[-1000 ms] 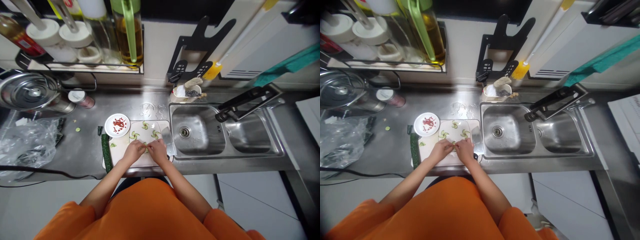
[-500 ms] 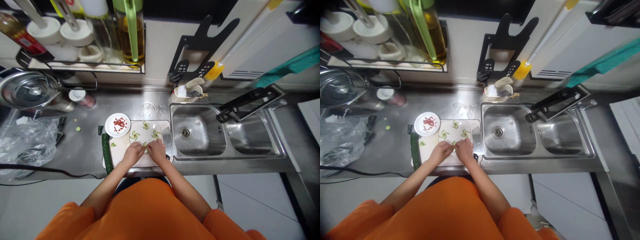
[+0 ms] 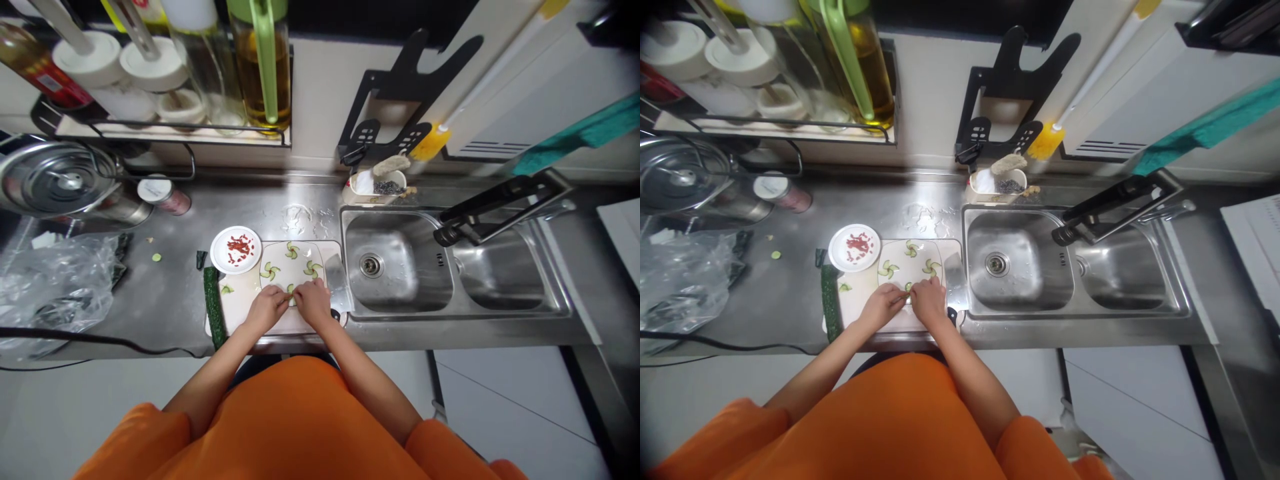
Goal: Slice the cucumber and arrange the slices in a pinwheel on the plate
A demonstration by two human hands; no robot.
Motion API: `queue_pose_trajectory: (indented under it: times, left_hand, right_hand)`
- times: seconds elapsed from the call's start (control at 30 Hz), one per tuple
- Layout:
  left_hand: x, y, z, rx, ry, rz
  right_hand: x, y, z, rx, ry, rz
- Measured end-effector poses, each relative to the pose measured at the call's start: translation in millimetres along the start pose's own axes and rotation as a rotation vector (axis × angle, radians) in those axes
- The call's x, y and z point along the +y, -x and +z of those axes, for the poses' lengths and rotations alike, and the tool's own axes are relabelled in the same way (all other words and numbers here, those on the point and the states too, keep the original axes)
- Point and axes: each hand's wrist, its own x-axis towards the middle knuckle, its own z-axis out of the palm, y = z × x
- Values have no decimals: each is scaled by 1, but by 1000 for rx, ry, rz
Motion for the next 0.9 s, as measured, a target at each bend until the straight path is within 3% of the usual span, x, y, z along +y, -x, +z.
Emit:
queue_pose_trajectory:
  times: [0.67,0.9]
  left_hand:
    - [2,0,-5,47,7,12]
    - [1,1,-10,120,32,-10]
  right_hand:
    - [0,4,-12,-94,-75,53]
    - [2,5,-17,-79,-76,69]
